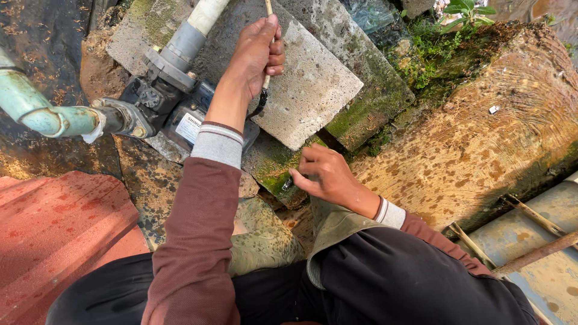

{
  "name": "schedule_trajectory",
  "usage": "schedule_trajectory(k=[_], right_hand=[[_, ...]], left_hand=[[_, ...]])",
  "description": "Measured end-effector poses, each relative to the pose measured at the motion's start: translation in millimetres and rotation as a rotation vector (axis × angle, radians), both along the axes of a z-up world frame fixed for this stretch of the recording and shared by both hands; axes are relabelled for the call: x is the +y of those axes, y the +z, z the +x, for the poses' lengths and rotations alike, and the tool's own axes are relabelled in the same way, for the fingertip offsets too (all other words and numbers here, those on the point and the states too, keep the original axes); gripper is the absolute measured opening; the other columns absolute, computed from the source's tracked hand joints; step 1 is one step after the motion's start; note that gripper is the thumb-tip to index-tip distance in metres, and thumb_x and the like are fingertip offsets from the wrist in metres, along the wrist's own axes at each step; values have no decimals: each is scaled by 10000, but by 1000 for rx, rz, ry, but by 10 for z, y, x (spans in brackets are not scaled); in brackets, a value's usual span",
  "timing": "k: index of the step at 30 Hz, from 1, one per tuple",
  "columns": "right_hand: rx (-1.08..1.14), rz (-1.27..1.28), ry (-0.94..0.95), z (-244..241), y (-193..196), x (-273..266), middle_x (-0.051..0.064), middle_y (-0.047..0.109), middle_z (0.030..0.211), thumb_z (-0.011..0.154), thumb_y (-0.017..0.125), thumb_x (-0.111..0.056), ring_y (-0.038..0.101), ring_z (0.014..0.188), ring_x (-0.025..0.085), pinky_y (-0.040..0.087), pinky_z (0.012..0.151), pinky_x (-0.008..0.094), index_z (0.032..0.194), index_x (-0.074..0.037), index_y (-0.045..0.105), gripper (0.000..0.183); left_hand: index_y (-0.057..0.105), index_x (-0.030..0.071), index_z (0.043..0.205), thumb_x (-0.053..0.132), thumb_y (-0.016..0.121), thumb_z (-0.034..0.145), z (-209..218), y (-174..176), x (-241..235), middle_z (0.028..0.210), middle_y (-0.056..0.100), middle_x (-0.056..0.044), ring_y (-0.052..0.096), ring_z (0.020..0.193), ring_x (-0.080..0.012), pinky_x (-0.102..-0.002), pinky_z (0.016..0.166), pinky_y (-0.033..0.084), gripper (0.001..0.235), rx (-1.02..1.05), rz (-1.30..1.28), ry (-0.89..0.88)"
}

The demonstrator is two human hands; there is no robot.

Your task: The person repairs a water pump by stripping the outer insulation from a power cable using a utility knife and preparing the exposed wires for connection.

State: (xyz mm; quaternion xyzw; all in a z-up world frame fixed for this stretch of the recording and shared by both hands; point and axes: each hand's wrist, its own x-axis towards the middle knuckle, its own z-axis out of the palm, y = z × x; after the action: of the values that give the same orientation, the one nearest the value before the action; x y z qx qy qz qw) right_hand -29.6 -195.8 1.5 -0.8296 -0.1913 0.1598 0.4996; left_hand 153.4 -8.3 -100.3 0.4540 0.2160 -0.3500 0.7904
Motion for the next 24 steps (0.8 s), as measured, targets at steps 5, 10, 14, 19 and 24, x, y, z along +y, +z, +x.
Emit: schedule_trajectory(k=[5,10,14,19,24], right_hand=[[183,-2,-7,109,36,51,74,628,899,798,774,-99,614,713,162,516,620,296,1062,-19,730,279],[387,165,-349,365,-65,226,23,763,959,974,736,-154,682,725,83,557,641,256,1135,-55,763,191],[486,290,-466,548,-285,355,26,747,929,993,712,-171,667,727,55,534,625,232,1181,4,721,257],[538,301,-522,549,-390,423,11,708,823,990,729,-173,644,675,52,517,600,232,1137,15,732,239],[486,339,-537,520,-433,438,-2,706,846,994,725,-163,633,694,49,536,622,228,1097,17,747,208]], left_hand=[[500,97,928,354,494,1103,-69,131,-8,636,416,50,449,507,-68,-286,508,539,310,-15,222,-114],[514,80,929,347,495,1089,-93,124,-36,641,500,19,552,532,-98,-330,564,632,311,-43,156,-87],[531,61,916,335,519,1076,-125,67,-62,637,560,-14,610,536,-129,-345,552,635,318,-80,144,-55],[550,57,874,336,527,1051,-130,64,-147,589,597,-33,645,480,-153,-338,470,595,331,-71,315,-68],[661,19,966,326,561,1049,-112,262,-131,626,663,-105,679,517,-188,-367,530,564,334,-195,515,-195]])
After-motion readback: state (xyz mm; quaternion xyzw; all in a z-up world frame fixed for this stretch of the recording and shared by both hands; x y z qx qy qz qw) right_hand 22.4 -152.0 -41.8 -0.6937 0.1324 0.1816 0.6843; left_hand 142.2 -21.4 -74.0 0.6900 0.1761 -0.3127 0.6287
